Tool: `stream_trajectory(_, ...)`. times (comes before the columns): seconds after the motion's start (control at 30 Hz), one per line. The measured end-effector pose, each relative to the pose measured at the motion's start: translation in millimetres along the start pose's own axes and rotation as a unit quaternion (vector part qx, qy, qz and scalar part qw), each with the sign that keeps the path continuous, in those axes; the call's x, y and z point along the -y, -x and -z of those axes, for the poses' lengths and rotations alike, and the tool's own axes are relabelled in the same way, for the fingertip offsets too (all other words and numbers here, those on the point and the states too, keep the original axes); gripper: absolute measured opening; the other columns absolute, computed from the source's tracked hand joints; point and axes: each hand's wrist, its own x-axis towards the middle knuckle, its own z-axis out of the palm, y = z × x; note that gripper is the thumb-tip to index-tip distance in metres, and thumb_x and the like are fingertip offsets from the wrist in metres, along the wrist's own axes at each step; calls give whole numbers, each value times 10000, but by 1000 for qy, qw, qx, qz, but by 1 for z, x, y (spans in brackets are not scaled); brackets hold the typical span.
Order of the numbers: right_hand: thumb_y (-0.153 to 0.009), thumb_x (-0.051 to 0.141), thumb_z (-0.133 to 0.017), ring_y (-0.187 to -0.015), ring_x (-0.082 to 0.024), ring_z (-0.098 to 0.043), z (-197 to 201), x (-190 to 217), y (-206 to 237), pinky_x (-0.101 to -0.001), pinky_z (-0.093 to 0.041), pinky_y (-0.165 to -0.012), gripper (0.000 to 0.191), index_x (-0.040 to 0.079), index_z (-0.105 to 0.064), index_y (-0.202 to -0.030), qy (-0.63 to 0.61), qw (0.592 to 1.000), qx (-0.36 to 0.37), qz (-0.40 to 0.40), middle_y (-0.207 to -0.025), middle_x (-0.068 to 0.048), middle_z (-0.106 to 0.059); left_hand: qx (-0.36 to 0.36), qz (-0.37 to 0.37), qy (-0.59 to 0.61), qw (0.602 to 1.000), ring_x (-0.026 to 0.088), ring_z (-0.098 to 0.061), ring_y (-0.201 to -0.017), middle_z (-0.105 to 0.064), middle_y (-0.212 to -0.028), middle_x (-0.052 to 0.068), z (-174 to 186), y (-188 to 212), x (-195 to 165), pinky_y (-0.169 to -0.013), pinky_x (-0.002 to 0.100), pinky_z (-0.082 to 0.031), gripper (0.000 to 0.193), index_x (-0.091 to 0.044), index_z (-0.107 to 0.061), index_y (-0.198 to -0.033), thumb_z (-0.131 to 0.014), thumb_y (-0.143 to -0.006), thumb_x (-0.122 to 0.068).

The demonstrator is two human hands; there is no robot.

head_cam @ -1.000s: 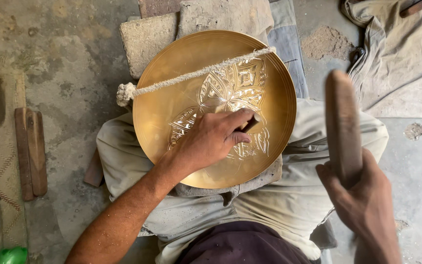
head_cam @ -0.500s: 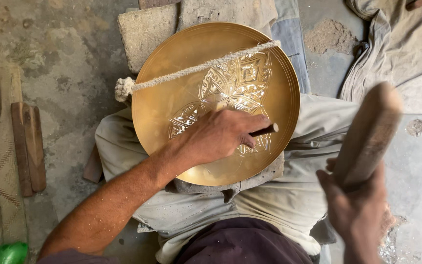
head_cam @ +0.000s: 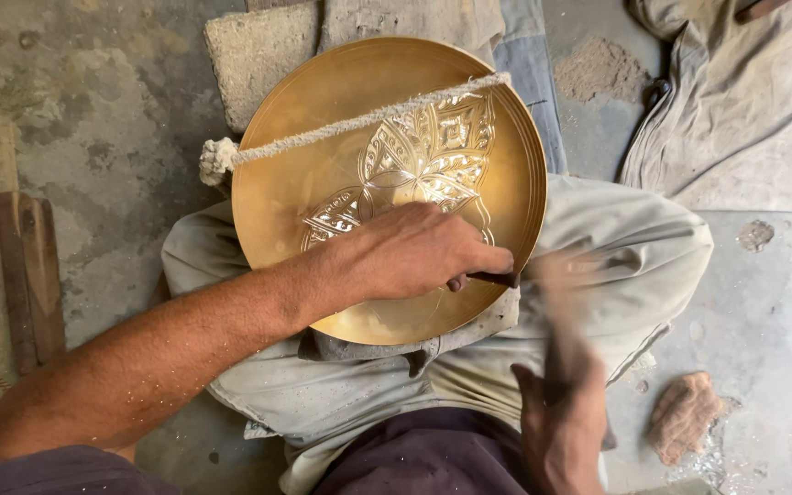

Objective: The person sits on the floor with a brass plate resting on their lap and hammers a small punch held against the plate's surface to deepen an embossed floral pattern, repositioning the punch across different areas of the design between hammer strikes.

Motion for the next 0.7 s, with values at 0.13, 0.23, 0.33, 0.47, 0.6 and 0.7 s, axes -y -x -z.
stream_trajectory(0.13, -956, 244, -792, -1092, -348, -616, 2, -7, 6, -412, -524, -940, 723, 48, -317, -1465, -261, 964, -34, -26, -1261, -225, -603, 6, -24, 5, 1000, 194, -736, -724, -704, -761, 30, -2, 2, 0, -620, 398, -562, 319, -201, -657, -1124, -588, -892, 6)
stream_trajectory(0.23, -799, 206, -835, -1010, -387, -660, 5, -4, 3, -486, -525, -847, 727, -4, -464, -1388, 124, 991, 42, 0, -1142, -269, -653, -10, -14, 14, 1000, 162, -744, -721, -714, -772, 12, -12, 6, 4, -593, 370, -565, 272, -196, -655, -1075, -589, -915, 13)
stream_trajectory(0.33, -818, 195, -813, -958, -353, -693, 13, -5, -14, -486, -563, -850, 674, -8, -475, -1365, 54, 992, 64, -93, -1105, -232, -701, -103, -11, 52, 993, 173, -725, -698, -705, -921, 49, -22, 10, 12, -495, 333, -518, 178, -143, -597, -1150, -574, -1009, -36)
stream_trajectory(0.47, -868, 206, -786, -970, -302, -720, 29, -14, -40, -469, -583, -913, 640, -49, -435, -1339, -46, 992, 67, -98, -1129, -194, -725, -266, 21, 78, 961, 182, -727, -721, -692, -866, 72, -39, 21, 20, -524, 284, -571, 310, -57, -506, -1170, -680, -983, -232)
stream_trajectory(0.6, -891, 151, -786, -989, -305, -727, 40, -10, -61, -453, -605, -878, 586, -54, -449, -1326, -4, 998, 50, -42, -1156, -197, -726, -249, 35, 85, 964, 194, -741, -741, -705, -852, 63, -51, 31, 22, -563, 341, -579, 306, -85, -539, -1182, -687, -969, -248)
stream_trajectory(0.7, -895, 87, -783, -1047, -301, -729, 43, 6, -78, -437, -619, -909, 614, -63, -431, -1375, -16, 999, 41, 25, -1199, -204, -718, -269, 31, 72, 960, 225, -734, -755, -706, -843, 72, -54, 33, 22, -622, 398, -562, 355, -95, -557, -1230, -706, -953, -260)
